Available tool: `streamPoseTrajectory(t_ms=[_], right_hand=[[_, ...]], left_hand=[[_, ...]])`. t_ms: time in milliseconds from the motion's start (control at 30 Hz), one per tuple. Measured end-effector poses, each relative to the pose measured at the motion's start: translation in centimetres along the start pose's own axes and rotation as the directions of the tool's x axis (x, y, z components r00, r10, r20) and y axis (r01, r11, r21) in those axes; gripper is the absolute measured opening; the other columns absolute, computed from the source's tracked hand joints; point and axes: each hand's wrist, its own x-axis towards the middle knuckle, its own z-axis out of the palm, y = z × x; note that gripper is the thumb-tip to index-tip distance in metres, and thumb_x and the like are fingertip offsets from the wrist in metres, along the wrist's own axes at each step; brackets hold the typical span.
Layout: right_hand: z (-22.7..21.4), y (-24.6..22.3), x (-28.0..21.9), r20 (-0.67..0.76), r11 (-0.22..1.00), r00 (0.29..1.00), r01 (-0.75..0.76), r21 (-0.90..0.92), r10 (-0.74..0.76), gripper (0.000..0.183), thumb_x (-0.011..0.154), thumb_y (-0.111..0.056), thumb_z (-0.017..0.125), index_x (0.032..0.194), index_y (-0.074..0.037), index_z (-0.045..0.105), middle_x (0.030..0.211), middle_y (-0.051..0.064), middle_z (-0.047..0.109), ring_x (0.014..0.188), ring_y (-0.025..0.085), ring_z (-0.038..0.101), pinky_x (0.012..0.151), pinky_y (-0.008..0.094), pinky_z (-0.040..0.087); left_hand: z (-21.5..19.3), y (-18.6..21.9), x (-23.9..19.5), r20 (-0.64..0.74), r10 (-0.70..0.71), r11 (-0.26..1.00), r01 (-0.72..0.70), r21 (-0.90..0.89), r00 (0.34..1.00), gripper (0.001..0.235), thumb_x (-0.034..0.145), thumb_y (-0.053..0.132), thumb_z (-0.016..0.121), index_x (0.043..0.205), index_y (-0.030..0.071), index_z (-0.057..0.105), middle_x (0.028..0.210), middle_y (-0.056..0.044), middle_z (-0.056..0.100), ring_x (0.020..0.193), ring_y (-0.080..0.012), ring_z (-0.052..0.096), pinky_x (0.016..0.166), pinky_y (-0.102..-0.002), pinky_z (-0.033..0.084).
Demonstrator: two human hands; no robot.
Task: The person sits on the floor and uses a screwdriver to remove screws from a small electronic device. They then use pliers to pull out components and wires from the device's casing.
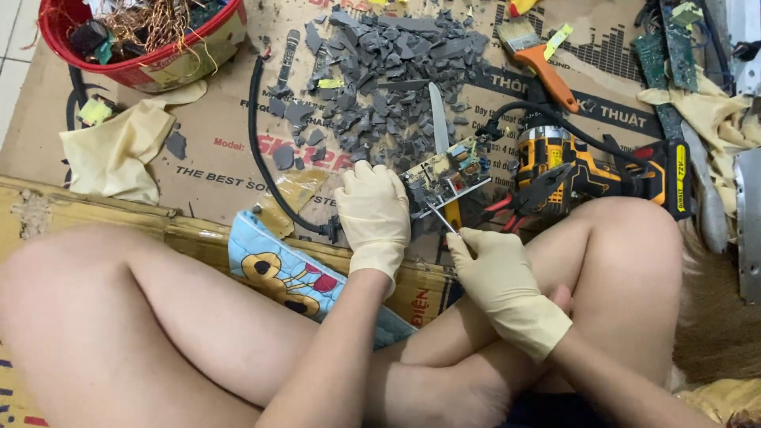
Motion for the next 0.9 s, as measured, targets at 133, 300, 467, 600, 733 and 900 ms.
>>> streamPoseTrajectory(t_ms=[133, 300, 467, 600, 733, 900], right_hand=[[-1.8, -0.2, 0.2, 0.074, 0.950, 0.992, -0.122, 0.287, 0.105, 0.025, 0.086, -0.045, 0.070, 0.094, -0.027, 0.084, 0.086, 0.007, 0.080, 0.101, 0.028, 0.074, 0.087, 0.042, 0.057], [-7.2, -3.1, 1.3, 0.174, 0.990, 0.984, 0.010, 0.144, -0.035, 0.030, 0.088, -0.032, 0.068, 0.104, -0.011, 0.082, 0.097, 0.021, 0.079, 0.106, 0.041, 0.071, 0.093, 0.050, 0.053], [-9.5, -4.6, 4.6, 0.294, 0.951, 0.949, 0.191, -0.244, -0.115, 0.025, 0.085, -0.035, 0.067, 0.098, -0.023, 0.085, 0.091, 0.011, 0.081, 0.102, 0.034, 0.074, 0.091, 0.051, 0.056], [-9.9, -6.7, 5.6, 0.376, 0.867, 0.913, 0.310, -0.391, -0.157, 0.028, 0.087, -0.035, 0.066, 0.101, -0.019, 0.083, 0.089, 0.014, 0.081, 0.098, 0.036, 0.075, 0.086, 0.052, 0.058], [-10.2, -8.2, 5.6, 0.402, 0.824, 0.905, 0.330, -0.461, -0.137, 0.028, 0.089, -0.031, 0.065, 0.097, -0.012, 0.083, 0.083, 0.016, 0.080, 0.090, 0.037, 0.077, 0.081, 0.053, 0.059], [-10.1, -8.9, 6.3, 0.458, 0.811, 0.876, 0.373, -0.452, -0.148, 0.024, 0.087, -0.025, 0.066, 0.085, -0.008, 0.083, 0.078, 0.016, 0.078, 0.080, 0.034, 0.077, 0.075, 0.052, 0.060]], left_hand=[[0.1, -0.1, -0.1, 0.006, 0.000, 1.000, 0.000, -0.007, 1.000, 0.016, 0.089, 0.024, 0.057, 0.077, 0.014, 0.055, 0.080, -0.003, 0.050, 0.075, -0.0293, 0.058, 0.060, -0.045, 0.045], [0.7, -0.2, -0.2, -0.006, -0.002, 1.000, 0.002, -0.007, 1.000, 0.015, 0.090, 0.025, 0.055, 0.078, 0.015, 0.053, 0.081, -0.003, 0.049, 0.076, -0.0291, 0.057, 0.061, -0.044, 0.043], [0.9, 0.1, -0.2, -0.023, -0.005, 1.000, 0.005, 0.009, 1.000, 0.015, 0.089, 0.025, 0.056, 0.078, 0.015, 0.053, 0.080, -0.004, 0.048, 0.075, -0.0296, 0.057, 0.060, -0.044, 0.043], [1.3, -0.1, -0.2, -0.037, -0.014, 1.000, 0.014, -0.006, 0.999, 0.015, 0.087, 0.025, 0.056, 0.078, 0.014, 0.054, 0.080, -0.004, 0.049, 0.075, -0.0294, 0.057, 0.060, -0.045, 0.043], [1.0, -0.1, -0.2, -0.029, -0.014, 1.000, 0.013, -0.013, 0.999, 0.014, 0.087, 0.025, 0.056, 0.078, 0.014, 0.053, 0.081, -0.003, 0.048, 0.075, -0.0285, 0.056, 0.060, -0.044, 0.042], [1.0, 0.0, -0.2, -0.030, -0.013, 1.000, 0.012, -0.014, 0.999, 0.013, 0.086, 0.025, 0.057, 0.079, 0.014, 0.053, 0.081, -0.004, 0.049, 0.076, -0.0287, 0.057, 0.061, -0.045, 0.043]])
